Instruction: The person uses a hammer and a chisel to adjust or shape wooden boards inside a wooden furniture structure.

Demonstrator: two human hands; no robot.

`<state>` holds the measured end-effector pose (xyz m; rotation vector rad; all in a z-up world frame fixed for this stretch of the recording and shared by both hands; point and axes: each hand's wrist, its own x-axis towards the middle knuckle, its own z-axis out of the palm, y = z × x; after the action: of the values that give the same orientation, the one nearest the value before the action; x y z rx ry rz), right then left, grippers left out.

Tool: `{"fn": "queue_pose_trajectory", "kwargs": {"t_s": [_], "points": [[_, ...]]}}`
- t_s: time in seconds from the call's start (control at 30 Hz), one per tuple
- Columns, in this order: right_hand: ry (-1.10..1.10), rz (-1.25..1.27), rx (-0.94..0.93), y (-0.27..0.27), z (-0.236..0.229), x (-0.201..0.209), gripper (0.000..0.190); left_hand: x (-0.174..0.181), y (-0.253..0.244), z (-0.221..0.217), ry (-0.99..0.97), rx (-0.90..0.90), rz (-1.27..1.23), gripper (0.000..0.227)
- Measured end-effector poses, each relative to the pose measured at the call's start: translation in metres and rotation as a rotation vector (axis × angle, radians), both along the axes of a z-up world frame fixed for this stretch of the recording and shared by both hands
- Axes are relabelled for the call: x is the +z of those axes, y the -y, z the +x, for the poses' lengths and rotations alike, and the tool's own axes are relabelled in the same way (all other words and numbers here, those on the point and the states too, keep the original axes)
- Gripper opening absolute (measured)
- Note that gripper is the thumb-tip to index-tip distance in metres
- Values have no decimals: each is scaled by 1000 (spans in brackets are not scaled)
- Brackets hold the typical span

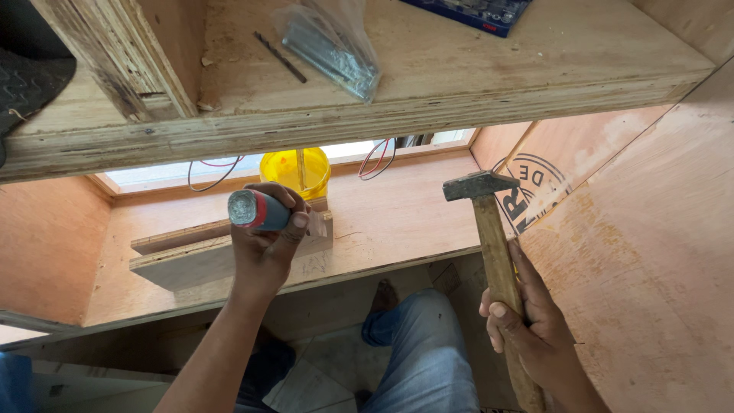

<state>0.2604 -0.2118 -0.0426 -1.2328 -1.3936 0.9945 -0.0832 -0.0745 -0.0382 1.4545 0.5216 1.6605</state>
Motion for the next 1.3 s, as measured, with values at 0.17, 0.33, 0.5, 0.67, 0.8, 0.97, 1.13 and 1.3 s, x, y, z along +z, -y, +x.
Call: {"fn": "queue_pose_trajectory", "kwargs": {"t_s": [0.17, 0.33, 0.5, 0.67, 0.8, 0.97, 1.13, 1.3], "points": [[16, -29, 12, 0, 0, 0, 83, -2, -2, -1, 5, 14, -2, 26], [-10, -27, -9, 0, -2, -3, 84, -2, -4, -1, 22, -2, -9, 26], [15, -27, -3, 1, -1, 0, 84, -2, -4, 0, 10, -10, -15, 26], [85, -2, -34, 7, -2, 25, 82, 0, -11, 0, -33, -5, -39, 22], [487, 241, 68, 4, -6, 80, 80, 4, -14, 1, -54, -23, -40, 20], [835, 827, 277, -12, -45, 167, 73, 5, -17, 0, -131, 23, -17, 16], [1081, 836, 402, -33, -86, 224, 75, -1, -23, 0, -139, 42, -32, 12], [1452, 383, 416, -37, -109, 233, 86, -6, -21, -1, -154, 58, -67, 8]]}}
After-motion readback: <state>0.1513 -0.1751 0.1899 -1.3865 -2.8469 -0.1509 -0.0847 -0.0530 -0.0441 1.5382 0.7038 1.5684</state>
